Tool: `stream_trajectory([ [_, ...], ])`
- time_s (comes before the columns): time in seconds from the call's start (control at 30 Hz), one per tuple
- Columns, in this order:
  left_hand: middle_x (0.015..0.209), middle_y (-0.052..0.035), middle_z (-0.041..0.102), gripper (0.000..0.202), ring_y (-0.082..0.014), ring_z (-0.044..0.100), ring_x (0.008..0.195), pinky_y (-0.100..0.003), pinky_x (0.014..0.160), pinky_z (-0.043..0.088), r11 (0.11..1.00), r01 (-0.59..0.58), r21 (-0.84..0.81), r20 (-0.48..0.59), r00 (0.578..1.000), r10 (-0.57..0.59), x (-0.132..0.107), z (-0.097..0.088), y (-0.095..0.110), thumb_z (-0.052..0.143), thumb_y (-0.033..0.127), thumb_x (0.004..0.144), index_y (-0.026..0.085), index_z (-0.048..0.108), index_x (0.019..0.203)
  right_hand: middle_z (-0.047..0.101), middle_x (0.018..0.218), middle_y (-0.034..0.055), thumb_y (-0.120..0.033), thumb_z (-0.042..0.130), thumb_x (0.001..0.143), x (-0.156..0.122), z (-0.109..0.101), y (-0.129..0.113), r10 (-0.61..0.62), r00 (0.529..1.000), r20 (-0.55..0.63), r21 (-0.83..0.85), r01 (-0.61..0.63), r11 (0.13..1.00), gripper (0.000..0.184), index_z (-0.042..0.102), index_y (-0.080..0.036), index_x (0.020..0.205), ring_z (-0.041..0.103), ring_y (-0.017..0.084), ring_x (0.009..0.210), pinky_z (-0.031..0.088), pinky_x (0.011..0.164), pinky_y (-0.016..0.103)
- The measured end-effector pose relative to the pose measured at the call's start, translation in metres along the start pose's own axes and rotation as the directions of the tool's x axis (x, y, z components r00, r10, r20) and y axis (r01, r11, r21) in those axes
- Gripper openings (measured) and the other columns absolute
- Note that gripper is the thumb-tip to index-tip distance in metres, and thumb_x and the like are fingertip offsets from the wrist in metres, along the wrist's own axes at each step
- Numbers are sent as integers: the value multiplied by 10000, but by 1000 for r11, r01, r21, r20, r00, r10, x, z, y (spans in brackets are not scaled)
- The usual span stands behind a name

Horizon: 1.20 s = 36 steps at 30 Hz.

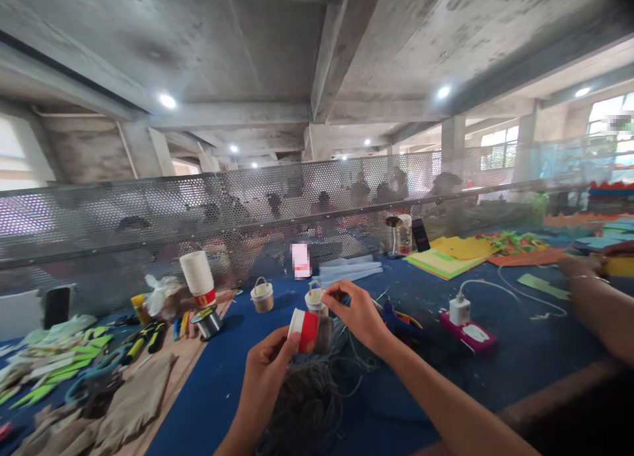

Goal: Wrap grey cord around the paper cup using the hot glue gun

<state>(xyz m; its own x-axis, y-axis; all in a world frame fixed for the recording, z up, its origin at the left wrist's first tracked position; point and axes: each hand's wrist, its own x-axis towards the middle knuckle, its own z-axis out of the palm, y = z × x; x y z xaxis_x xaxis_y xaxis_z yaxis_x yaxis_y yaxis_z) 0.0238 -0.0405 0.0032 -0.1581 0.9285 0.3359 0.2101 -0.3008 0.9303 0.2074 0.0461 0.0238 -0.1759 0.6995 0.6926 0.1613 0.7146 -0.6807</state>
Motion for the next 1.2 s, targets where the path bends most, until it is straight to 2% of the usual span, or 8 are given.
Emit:
stream_trajectory([
  [0.1,624,-21,668,423,-199,602,677,-224,564,454,999,3,-32,20,1000,-2,0,-1,-4,650,488,814,136,766,1018,669,786,7,-317,614,853,0,-1,0,21,1000,15,4,-21,1000,149,672,-184,822,597,149,719,461,715,250],
  [0.27,696,-25,692,364,-173,577,676,-218,604,452,999,-15,-38,48,999,17,0,-3,-8,643,458,836,148,771,977,663,772,2,-300,628,840,-1,-1,1,66,997,41,13,-66,998,130,678,-180,829,594,147,719,455,716,246],
  [0.6,713,-37,707,346,-175,585,681,-215,615,449,999,-27,-33,55,998,29,-2,-3,0,650,456,832,143,777,908,682,735,-5,-289,645,822,0,0,9,144,982,126,57,-152,987,131,694,-171,793,606,143,690,444,679,231],
  [0.87,743,-35,706,321,-175,575,711,-218,647,449,998,-36,-42,59,998,38,1,-6,-11,650,434,846,157,773,951,686,723,3,-269,654,805,0,2,15,158,968,193,119,-183,976,112,700,-172,777,624,153,693,454,665,233],
  [1.03,752,-41,708,324,-180,573,710,-221,637,447,997,-25,-67,77,997,30,1,-8,-15,656,434,842,158,772,967,663,695,-1,-277,662,786,1,0,17,215,935,284,183,-272,945,130,700,-157,754,598,146,655,444,654,244],
  [1.2,702,-39,680,301,-185,576,698,-220,612,447,994,0,-105,92,996,10,0,-7,-15,678,421,824,153,779,919,620,643,-22,-287,687,739,3,-2,19,294,883,366,175,-375,910,139,702,-151,713,535,128,619,402,643,246],
])
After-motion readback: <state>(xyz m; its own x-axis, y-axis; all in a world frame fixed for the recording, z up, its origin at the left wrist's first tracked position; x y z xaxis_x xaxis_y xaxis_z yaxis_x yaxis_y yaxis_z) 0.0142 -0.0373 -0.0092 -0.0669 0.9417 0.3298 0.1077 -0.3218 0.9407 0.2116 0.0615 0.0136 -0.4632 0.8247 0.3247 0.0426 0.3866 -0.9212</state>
